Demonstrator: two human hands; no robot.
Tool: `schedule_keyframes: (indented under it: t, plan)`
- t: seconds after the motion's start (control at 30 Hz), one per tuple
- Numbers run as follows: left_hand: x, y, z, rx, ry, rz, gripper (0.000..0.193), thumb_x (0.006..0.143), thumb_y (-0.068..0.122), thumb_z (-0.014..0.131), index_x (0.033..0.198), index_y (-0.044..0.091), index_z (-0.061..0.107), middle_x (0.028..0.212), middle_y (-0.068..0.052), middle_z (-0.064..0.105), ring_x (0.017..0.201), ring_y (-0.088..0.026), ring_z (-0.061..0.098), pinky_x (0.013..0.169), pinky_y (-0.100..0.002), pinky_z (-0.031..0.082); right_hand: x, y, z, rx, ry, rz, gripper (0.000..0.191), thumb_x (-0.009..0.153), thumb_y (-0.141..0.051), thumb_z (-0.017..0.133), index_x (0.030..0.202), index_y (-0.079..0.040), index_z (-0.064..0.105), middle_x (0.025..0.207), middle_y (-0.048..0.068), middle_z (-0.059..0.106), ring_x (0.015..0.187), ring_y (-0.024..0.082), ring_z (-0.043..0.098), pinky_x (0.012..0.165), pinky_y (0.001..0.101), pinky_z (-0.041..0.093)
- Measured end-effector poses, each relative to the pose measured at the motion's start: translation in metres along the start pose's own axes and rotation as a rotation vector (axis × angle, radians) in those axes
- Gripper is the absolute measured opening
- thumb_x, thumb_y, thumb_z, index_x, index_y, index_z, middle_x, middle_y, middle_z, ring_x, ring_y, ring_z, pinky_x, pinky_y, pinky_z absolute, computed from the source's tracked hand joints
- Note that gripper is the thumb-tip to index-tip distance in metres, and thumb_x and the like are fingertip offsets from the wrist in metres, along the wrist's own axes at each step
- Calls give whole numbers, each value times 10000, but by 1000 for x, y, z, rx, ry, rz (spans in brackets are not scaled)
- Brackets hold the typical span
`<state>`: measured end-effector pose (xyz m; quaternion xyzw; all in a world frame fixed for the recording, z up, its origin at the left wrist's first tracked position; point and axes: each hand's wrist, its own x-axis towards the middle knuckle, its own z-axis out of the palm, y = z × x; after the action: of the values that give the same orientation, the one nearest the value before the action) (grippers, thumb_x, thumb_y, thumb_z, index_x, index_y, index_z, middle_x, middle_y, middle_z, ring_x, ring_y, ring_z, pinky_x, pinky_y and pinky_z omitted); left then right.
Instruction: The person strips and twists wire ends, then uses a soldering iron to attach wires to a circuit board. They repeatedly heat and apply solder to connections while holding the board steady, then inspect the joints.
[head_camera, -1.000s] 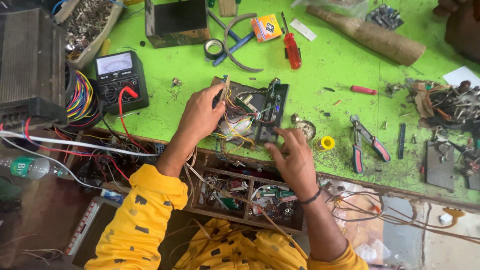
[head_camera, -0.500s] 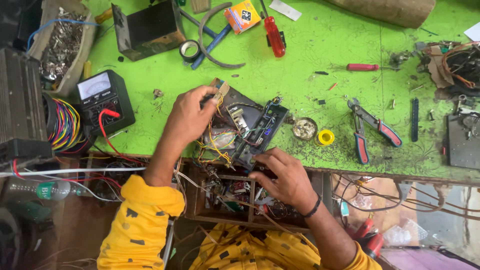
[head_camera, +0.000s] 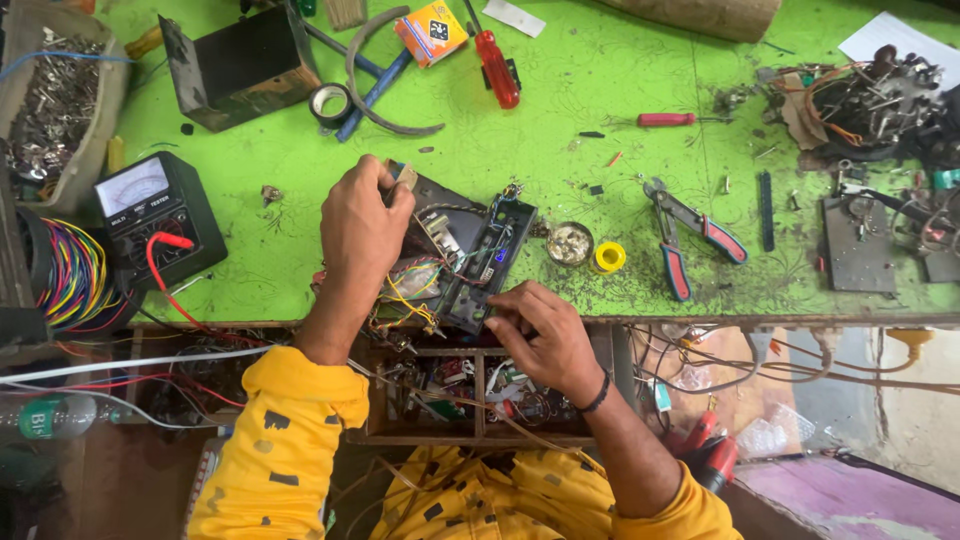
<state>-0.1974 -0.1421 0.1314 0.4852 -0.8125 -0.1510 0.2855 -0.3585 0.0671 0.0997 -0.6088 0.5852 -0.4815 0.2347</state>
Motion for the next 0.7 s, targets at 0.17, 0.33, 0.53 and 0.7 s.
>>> schedule_keyframes:
  t: [0.17,0.33,0.53,0.7]
  plan:
    - [-3,-3,-5,-44,3,5,196,866,141,749,894,5,611,847,-199,687,810,-432,661,712,-530,504,-2,-11,5,-32,18,4,175,910,-97,756,1065,-25,719,867,68,649,619,149,593,566,290,498]
    - [-7,-2,-10,-32,29,43,215,875,149,762,885,4,604,848,-200,687,816,-432,661,716,-533,503,-11,-2,11,-44,22,9,164,926,-115,739,1064,-28,724,889,71,661,630,150,613,576,282,508]
    - [-10,-2,-12,-39,36,58,234,877,170,787,870,19,608,860,-195,694,819,-437,657,705,-535,495,-37,17,-13,136,359,-23,159,1036,-206,648,1098,-63,683,988,26,671,817,144,645,708,281,557]
    - [-11,-4,-12,-27,5,77,211,894,142,773,901,14,606,868,-204,686,827,-436,658,723,-531,500,-83,37,-170,318,1333,-23,265,1194,-260,586,1221,3,570,987,75,529,743,125,538,640,270,473]
